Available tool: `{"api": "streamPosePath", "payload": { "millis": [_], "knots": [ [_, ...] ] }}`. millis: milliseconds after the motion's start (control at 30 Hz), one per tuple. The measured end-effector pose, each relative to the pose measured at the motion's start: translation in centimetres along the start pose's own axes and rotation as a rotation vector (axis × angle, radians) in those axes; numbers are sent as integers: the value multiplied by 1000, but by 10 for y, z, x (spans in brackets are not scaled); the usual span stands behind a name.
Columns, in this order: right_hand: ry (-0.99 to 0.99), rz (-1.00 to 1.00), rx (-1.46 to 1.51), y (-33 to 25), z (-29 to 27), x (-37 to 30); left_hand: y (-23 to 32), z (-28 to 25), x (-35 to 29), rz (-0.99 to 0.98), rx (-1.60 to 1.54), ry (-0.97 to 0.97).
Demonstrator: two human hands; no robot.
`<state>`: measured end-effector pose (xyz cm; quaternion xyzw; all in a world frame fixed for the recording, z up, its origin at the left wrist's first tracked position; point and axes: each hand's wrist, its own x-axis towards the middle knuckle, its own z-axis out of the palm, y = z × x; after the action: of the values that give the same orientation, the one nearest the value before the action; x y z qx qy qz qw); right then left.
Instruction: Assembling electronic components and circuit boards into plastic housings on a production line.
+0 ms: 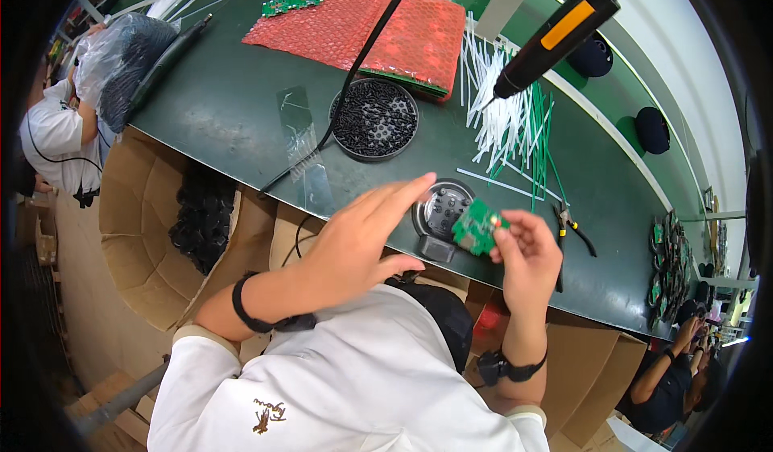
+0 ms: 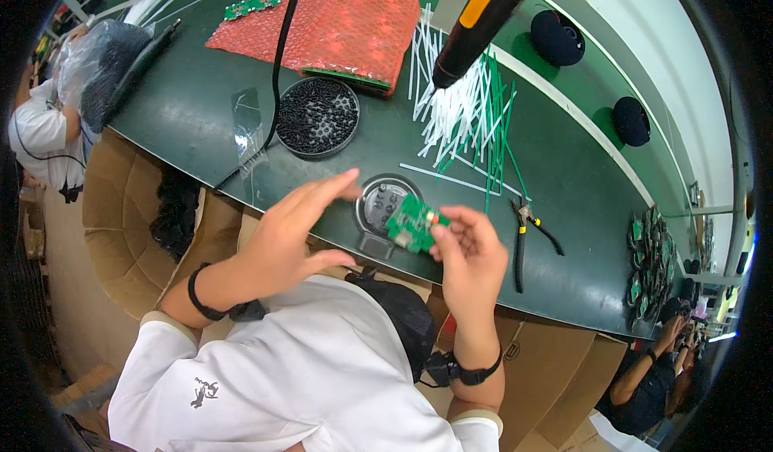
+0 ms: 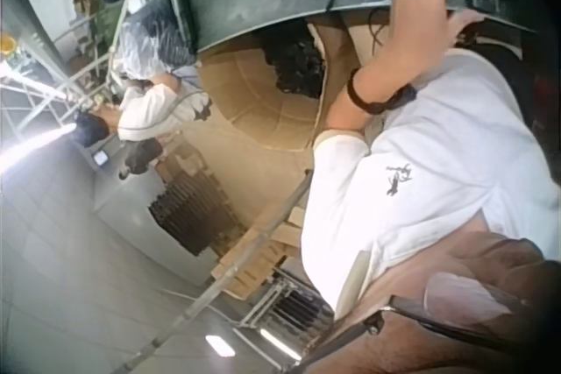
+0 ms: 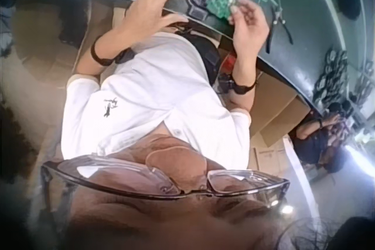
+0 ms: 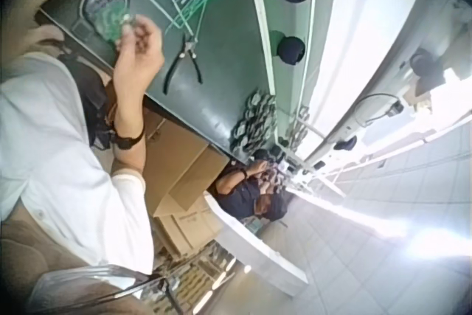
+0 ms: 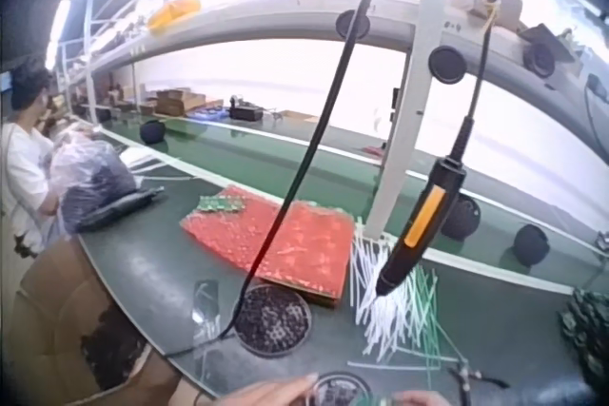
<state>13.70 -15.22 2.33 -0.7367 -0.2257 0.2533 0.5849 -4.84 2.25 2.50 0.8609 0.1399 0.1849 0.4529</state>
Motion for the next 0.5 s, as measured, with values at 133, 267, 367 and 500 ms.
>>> {"api": "streamPosePath", "payload": {
  "millis": [133,267,367,500],
  "knots": [
    [-145,-27,-30,11,8,24,-17,18,15,162,50,34],
    [-159,-66,-109,16,20,26,-25,22,14,143,63,-4],
    [-161,-82,-295,11,19,26,-27,22,13,221,127,-22],
    [-143,-221,-628,-1,10,26,-29,21,13,288,272,-55]
  ]
}}
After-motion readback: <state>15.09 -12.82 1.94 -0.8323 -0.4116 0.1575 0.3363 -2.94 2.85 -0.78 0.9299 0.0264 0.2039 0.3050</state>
